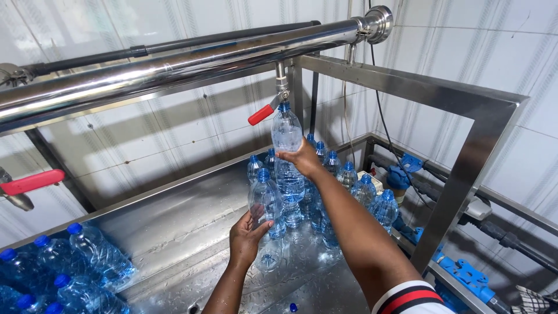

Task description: The person fills clear plastic water bottles with water from a stainless steel tap. They place the filled bottles on a metal counter and retrieve empty bottles from a plastic bag to continue the process.

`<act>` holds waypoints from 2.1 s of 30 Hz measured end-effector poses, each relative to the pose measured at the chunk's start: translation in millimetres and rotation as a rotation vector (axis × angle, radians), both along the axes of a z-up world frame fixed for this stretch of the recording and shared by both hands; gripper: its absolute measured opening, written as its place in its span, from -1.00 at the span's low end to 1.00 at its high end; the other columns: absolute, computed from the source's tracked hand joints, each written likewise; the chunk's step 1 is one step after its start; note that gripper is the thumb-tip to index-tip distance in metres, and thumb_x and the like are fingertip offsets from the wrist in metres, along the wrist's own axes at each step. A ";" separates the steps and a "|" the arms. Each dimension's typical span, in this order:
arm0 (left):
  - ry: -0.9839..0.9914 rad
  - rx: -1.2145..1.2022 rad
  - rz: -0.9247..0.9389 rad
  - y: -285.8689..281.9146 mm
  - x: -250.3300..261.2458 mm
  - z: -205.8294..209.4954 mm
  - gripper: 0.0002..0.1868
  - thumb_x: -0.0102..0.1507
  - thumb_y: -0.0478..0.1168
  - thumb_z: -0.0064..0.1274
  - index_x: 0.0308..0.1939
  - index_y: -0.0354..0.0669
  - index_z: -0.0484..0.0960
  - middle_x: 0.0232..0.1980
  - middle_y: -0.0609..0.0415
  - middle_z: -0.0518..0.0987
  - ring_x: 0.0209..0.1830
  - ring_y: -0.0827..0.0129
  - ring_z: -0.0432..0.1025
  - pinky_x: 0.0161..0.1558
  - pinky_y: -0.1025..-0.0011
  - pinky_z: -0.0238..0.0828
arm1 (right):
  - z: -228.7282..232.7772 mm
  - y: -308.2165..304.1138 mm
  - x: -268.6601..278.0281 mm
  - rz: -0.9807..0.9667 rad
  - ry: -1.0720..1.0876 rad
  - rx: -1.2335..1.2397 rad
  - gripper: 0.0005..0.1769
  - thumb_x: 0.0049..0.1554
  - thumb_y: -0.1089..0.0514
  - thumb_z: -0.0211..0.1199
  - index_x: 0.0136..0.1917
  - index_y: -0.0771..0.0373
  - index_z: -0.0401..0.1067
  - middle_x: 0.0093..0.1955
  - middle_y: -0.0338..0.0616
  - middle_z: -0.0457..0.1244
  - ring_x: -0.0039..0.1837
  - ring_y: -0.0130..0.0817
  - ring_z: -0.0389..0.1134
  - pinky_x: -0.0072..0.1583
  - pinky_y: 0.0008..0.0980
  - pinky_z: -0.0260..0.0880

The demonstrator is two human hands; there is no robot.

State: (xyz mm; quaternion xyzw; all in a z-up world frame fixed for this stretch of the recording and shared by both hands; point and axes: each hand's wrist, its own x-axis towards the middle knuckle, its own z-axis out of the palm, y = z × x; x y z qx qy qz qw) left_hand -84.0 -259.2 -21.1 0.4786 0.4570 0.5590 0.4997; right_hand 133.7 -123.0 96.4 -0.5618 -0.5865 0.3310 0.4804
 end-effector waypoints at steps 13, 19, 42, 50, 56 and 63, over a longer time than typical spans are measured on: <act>0.078 -0.042 0.019 2.5 7.2 0.3 -0.09 0.12 -0.25 0.49 0.57 -0.14 0.55 0.48 -0.01 0.70 0.50 0.28 0.59 0.44 0.27 0.57 | -9.5 11.5 1.6 0.030 0.014 0.059 0.04 -0.04 -0.11 0.64 0.61 0.12 0.30 0.50 -0.07 0.42 0.52 -0.01 0.44 0.45 -0.10 0.50; 0.090 -0.023 0.009 6.1 9.3 -3.5 -0.06 0.11 -0.24 0.50 0.58 -0.14 0.52 0.51 0.00 0.68 0.53 0.30 0.56 0.47 0.26 0.54 | -9.1 9.2 0.7 0.026 0.026 0.057 0.07 -0.06 -0.16 0.65 0.60 0.15 0.28 0.49 -0.05 0.42 0.50 -0.01 0.45 0.46 -0.10 0.46; 0.217 0.017 0.117 15.0 9.8 20.2 -0.09 0.10 -0.12 0.54 0.55 0.07 0.57 0.55 0.05 0.64 0.63 0.23 0.47 0.50 0.10 0.45 | -3.8 0.6 -4.8 0.024 0.092 0.021 0.09 -0.01 -0.12 0.60 0.65 0.12 0.19 0.52 0.01 0.38 0.53 0.04 0.41 0.52 0.00 0.42; 0.229 0.065 0.188 34.5 15.4 65.8 -0.21 0.05 -0.04 0.53 0.39 0.03 0.71 0.32 0.10 0.78 0.34 0.26 0.63 0.32 0.25 0.56 | -1.2 13.3 0.0 0.031 0.161 0.076 -0.04 -0.03 0.11 0.65 0.57 0.11 0.34 0.48 -0.03 0.42 0.51 0.01 0.44 0.48 0.00 0.45; 0.231 0.080 0.220 61.5 20.8 70.5 -0.05 0.02 -0.03 0.54 0.51 0.08 0.59 0.34 0.09 0.74 0.29 0.23 0.64 0.24 0.27 0.60 | -2.3 10.5 1.4 -0.037 0.101 0.061 -0.01 -0.06 0.10 0.69 0.57 0.10 0.32 0.47 -0.06 0.41 0.50 0.01 0.42 0.47 0.01 0.41; 0.451 0.014 0.252 111.5 24.2 82.9 -0.03 0.19 -0.13 0.56 0.66 0.05 0.46 0.52 -0.14 0.58 0.62 -0.09 0.38 0.57 0.04 0.32 | -64.6 14.3 9.0 -0.145 0.059 0.133 -0.01 -0.19 0.07 0.84 0.42 0.25 0.44 0.32 0.16 0.44 0.45 0.17 0.45 0.43 0.07 0.50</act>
